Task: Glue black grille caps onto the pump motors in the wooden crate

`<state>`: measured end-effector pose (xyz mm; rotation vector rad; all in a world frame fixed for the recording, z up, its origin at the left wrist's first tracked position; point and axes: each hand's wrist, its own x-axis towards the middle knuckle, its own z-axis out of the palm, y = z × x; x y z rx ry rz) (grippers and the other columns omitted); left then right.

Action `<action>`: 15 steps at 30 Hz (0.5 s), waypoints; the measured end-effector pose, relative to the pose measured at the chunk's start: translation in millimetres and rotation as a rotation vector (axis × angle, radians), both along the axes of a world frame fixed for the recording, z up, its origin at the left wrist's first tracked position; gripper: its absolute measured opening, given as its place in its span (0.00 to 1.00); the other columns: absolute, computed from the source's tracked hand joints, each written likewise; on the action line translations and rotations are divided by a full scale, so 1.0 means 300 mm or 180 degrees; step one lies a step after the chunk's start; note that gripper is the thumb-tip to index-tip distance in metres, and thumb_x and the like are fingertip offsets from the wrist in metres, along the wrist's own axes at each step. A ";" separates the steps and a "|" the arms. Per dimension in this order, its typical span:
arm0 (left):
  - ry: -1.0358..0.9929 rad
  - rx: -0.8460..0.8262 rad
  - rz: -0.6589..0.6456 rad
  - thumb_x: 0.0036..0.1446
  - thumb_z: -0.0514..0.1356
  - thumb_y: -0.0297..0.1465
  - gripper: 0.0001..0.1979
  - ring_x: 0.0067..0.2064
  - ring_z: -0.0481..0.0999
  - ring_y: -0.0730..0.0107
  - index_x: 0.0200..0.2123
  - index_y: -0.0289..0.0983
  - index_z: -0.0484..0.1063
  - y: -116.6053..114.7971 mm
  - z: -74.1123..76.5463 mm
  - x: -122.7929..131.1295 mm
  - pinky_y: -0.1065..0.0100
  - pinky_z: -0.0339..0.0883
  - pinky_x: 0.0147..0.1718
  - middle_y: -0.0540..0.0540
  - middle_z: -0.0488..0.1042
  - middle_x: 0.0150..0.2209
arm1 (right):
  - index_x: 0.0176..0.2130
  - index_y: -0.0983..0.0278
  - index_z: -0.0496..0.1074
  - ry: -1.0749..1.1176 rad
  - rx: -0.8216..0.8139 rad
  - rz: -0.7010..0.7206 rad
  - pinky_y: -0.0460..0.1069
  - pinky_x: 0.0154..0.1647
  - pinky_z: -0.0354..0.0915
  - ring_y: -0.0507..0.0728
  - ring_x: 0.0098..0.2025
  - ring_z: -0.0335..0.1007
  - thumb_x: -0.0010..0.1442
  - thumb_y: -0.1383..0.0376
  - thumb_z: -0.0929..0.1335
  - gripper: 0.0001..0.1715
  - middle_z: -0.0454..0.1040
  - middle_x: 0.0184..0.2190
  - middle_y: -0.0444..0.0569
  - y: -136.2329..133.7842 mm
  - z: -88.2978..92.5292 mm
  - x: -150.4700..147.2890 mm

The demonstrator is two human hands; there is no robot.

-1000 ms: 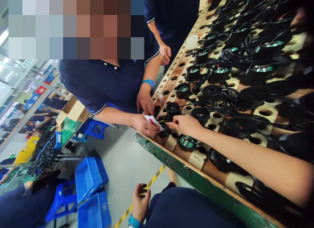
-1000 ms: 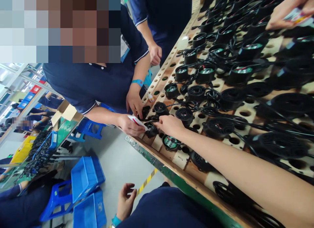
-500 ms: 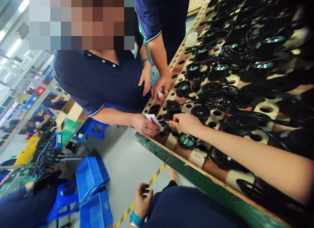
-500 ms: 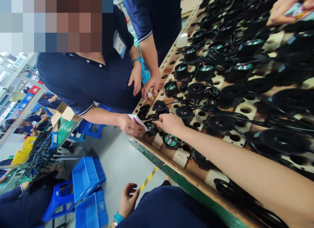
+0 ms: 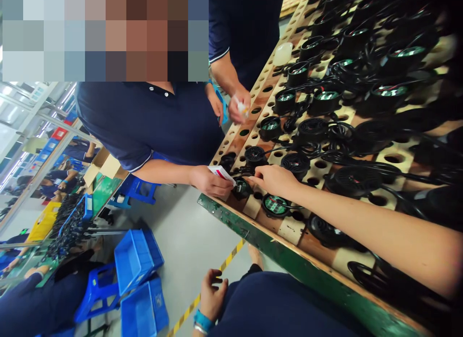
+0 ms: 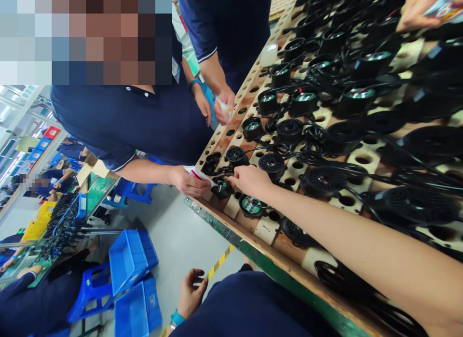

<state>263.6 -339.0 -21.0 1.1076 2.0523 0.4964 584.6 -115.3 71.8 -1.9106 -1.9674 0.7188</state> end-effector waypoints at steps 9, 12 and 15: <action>0.0200 -0.0074 -0.0125 0.45 0.63 0.29 0.08 0.36 0.78 0.61 0.29 0.46 0.68 -0.001 -0.020 0.000 0.65 0.78 0.29 0.47 0.76 0.35 | 0.32 0.61 0.73 -0.0021 0.0009 -0.0006 0.50 0.31 0.56 0.60 0.40 0.71 0.61 0.54 0.63 0.16 0.76 0.34 0.51 0.004 -0.001 -0.002; 0.0220 -0.0074 -0.0187 0.46 0.63 0.27 0.08 0.36 0.78 0.62 0.29 0.45 0.68 0.000 -0.027 0.000 0.65 0.79 0.29 0.49 0.76 0.35 | 0.32 0.61 0.73 -0.0002 0.0023 0.0007 0.50 0.31 0.57 0.60 0.40 0.71 0.62 0.55 0.63 0.16 0.76 0.35 0.50 0.004 -0.002 0.000; 0.0215 -0.0075 -0.0241 0.47 0.63 0.27 0.08 0.36 0.78 0.62 0.30 0.45 0.68 0.004 -0.033 -0.001 0.65 0.79 0.30 0.49 0.76 0.35 | 0.32 0.61 0.72 0.0024 0.0019 0.0008 0.50 0.32 0.57 0.61 0.41 0.71 0.61 0.54 0.63 0.16 0.76 0.35 0.51 0.004 -0.002 0.001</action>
